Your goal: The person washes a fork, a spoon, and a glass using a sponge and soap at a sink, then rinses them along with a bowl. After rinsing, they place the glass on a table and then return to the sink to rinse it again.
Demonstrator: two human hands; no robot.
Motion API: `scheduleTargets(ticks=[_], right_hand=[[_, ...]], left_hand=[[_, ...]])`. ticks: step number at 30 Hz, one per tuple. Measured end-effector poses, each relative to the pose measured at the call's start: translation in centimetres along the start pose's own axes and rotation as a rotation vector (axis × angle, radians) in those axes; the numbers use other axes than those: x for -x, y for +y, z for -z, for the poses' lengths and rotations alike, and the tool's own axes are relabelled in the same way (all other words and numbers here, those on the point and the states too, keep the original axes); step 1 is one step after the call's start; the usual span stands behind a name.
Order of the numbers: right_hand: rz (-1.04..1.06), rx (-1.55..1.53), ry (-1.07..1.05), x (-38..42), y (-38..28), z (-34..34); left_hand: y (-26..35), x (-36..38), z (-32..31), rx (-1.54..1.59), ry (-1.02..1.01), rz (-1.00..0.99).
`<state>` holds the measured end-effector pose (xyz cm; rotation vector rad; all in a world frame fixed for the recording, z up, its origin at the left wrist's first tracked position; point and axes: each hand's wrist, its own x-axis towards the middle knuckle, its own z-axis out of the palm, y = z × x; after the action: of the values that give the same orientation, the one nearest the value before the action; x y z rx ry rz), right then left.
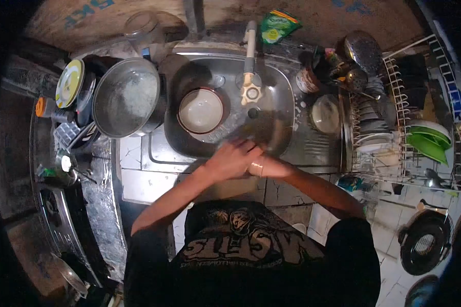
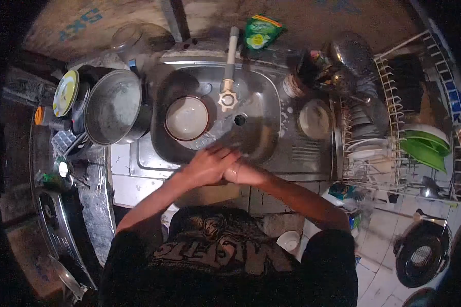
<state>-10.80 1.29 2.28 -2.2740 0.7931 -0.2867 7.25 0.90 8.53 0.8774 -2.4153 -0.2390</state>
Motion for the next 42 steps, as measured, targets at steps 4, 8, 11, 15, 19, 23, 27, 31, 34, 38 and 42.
scheduleTargets(ticks=[4,8,11,15,19,23,27,31,34,38,42], right_hand=[[0.303,1.085,0.050,0.9,0.4,0.8],[-0.245,-0.121,-0.176,0.7,-0.6,3.7],[-0.218,-1.017,0.178,0.7,-0.4,2.3],[-0.230,-0.217,-0.151,-1.3,-6.9,9.7],[0.205,0.506,-0.282,-1.8,-6.1,9.8],[0.080,0.493,-0.264,-4.7,-3.0,6.9],[-0.370,-0.268,-0.342,-5.4,-1.4,5.9],[-0.348,-1.148,0.203,-3.3,-3.6,5.6],[-0.364,-0.331,-0.164,-3.0,-5.9,9.5],[0.099,0.297,-0.411,-1.5,-4.7,8.5],[0.012,-0.341,-0.361,-0.3,-1.9,5.7]], left_hand=[[0.4,-1.0,-0.5,0.098,-0.359,-0.036],[-0.4,-2.0,-0.5,-0.040,0.114,-0.090],[-1.4,-2.3,-0.2,-0.120,0.334,-0.132],[-2.8,-3.0,2.7,0.124,-0.079,-0.078],[-2.3,-4.4,3.9,0.252,-0.437,0.031],[-1.8,-4.3,3.1,0.141,-0.306,0.001],[-2.4,-3.0,2.7,0.086,-0.132,-0.012],[-3.5,-3.0,2.2,-0.025,0.038,-0.115],[-4.7,-4.0,4.1,0.346,-0.304,-0.020],[-4.7,-5.5,3.7,0.795,-0.914,0.006],[-4.6,-6.2,0.5,1.026,-1.113,0.036]])
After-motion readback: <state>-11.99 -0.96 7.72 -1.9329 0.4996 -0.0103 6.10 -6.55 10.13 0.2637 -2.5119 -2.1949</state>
